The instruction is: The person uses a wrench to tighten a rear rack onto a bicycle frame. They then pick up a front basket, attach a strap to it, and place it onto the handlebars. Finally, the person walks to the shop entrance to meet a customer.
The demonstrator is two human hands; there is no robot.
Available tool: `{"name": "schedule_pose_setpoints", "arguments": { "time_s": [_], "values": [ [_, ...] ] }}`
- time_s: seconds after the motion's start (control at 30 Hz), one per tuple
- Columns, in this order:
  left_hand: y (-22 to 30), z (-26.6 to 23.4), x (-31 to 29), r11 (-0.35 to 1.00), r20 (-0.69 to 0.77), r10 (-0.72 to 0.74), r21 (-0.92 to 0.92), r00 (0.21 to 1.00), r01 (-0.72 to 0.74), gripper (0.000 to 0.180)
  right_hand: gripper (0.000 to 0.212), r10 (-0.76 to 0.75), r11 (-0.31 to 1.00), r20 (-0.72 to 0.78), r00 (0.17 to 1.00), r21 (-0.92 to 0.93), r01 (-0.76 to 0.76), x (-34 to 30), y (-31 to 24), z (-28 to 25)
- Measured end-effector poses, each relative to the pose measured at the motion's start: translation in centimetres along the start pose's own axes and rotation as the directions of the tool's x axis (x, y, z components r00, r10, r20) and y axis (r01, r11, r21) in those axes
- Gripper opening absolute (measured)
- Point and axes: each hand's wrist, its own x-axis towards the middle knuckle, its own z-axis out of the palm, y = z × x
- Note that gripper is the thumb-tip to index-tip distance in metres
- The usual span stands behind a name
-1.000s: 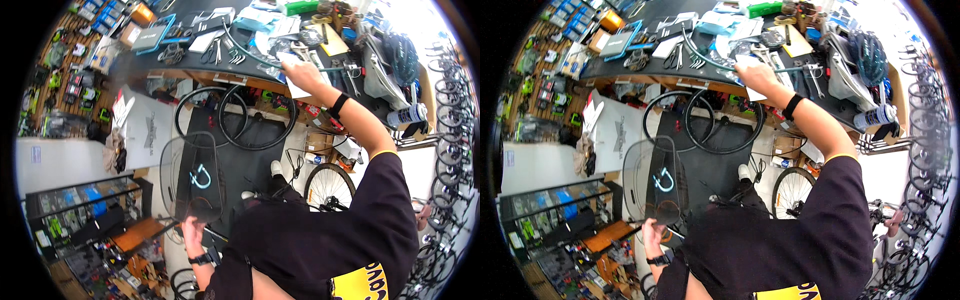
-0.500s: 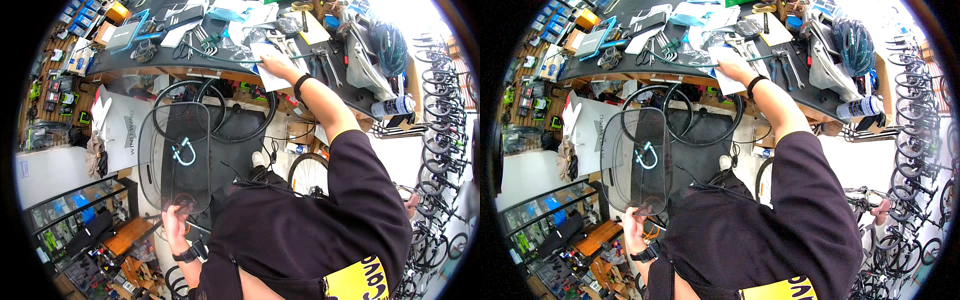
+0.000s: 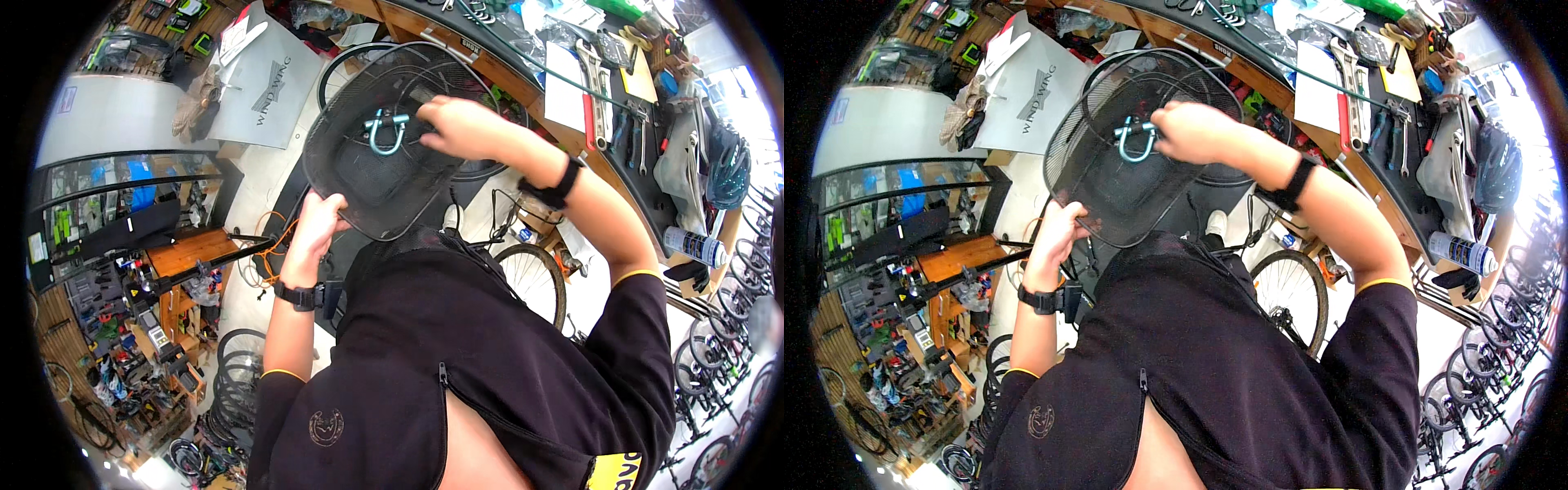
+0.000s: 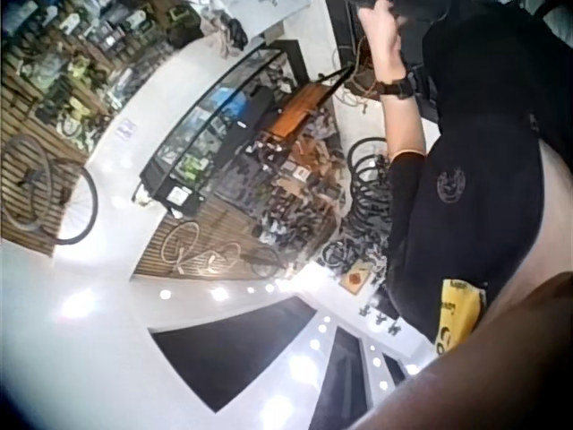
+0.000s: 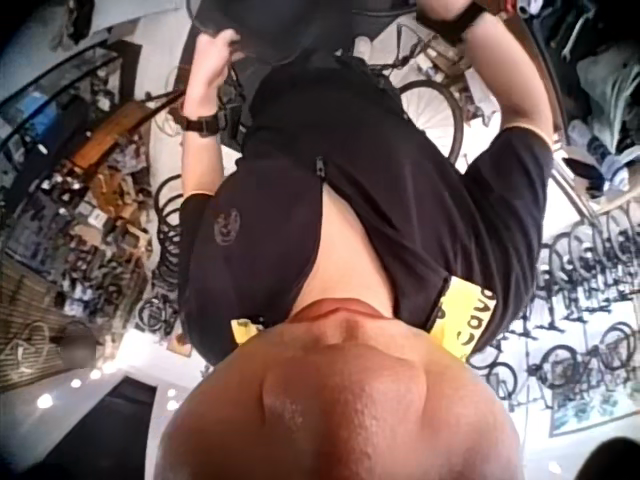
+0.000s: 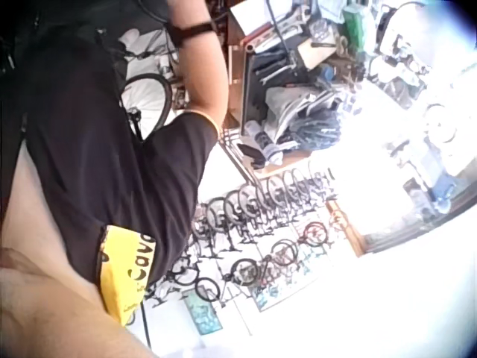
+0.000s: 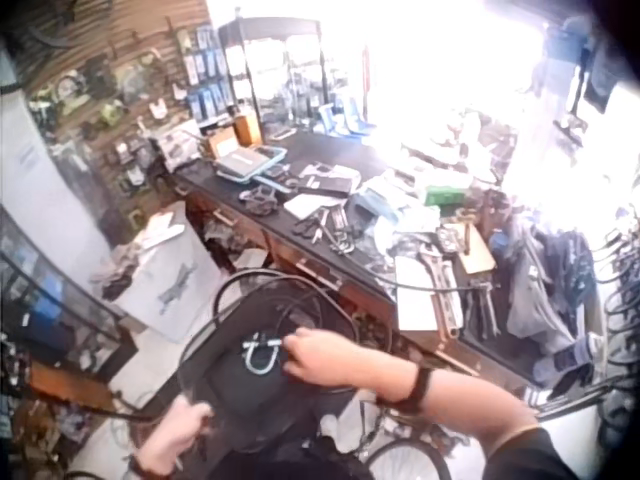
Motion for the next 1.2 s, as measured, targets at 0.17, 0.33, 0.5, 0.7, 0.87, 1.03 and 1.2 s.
{"name": "schedule_pose_setpoints", "arguments": {
  "time_s": [0.17, 0.33, 0.5, 0.7, 0.87, 1.03, 1.2],
  "values": [
    [-0.2, 0.8, 0.6, 0.999, 0.065, 0.029, -0.034, 0.997, -0.027, 0.029, 0.072, 0.251, 0.952, 0.54, 0.804, 0.014, -0.307, 7.4, -0.6, 6.5],
    [-1.5, -0.7, 0.1, 0.993, 0.151, 0.116, -0.032, 0.982, -0.113, 0.028, 0.102, 0.697, 0.69, 0.301, 0.65, -0.039, -0.722, 10.9, 1.7, 11.2],
    [-3.8, -3.4, -0.4, 0.961, 0.205, 0.265, 0.02, 0.942, -0.274, 0.032, 0.103, 0.867, 0.488, 0.076, 0.492, 0.067, -0.87, 11.1, -0.9, 12.6],
    [-4.2, -7.4, 0.2, 0.917, 0.277, 0.392, -0.033, 0.877, -0.399, 0.039, 0.093, 0.895, 0.437, 0.058, 0.442, 0.085, -0.896, 11.6, -4.5, 13.3],
    [-2.3, -6.9, 1.0, 0.87, 0.304, 0.418, 0.138, 0.856, -0.474, 0.043, 0.085, 0.866, 0.357, 0.24, 0.438, 0.317, -0.879, 10.5, -4.7, 10.9],
    [-0.9, -6.7, 3.0, 0.981, 0.44, 0.195, -0.074, 0.876, -0.181, 0.046, 0.09, 0.605, 0.305, 0.472, 0.642, 0.607, -0.734, 8.0, -8.4, 4.5],
    [-2.2, -6.9, 6.6, 0.996, 0.401, 0.06, -0.084, 0.914, -0.029, 0.023, 0.09, 0.493, 0.153, 0.384, 0.78, 0.845, -0.512, -0.9, -8.5, -3.1]
  ]
}}
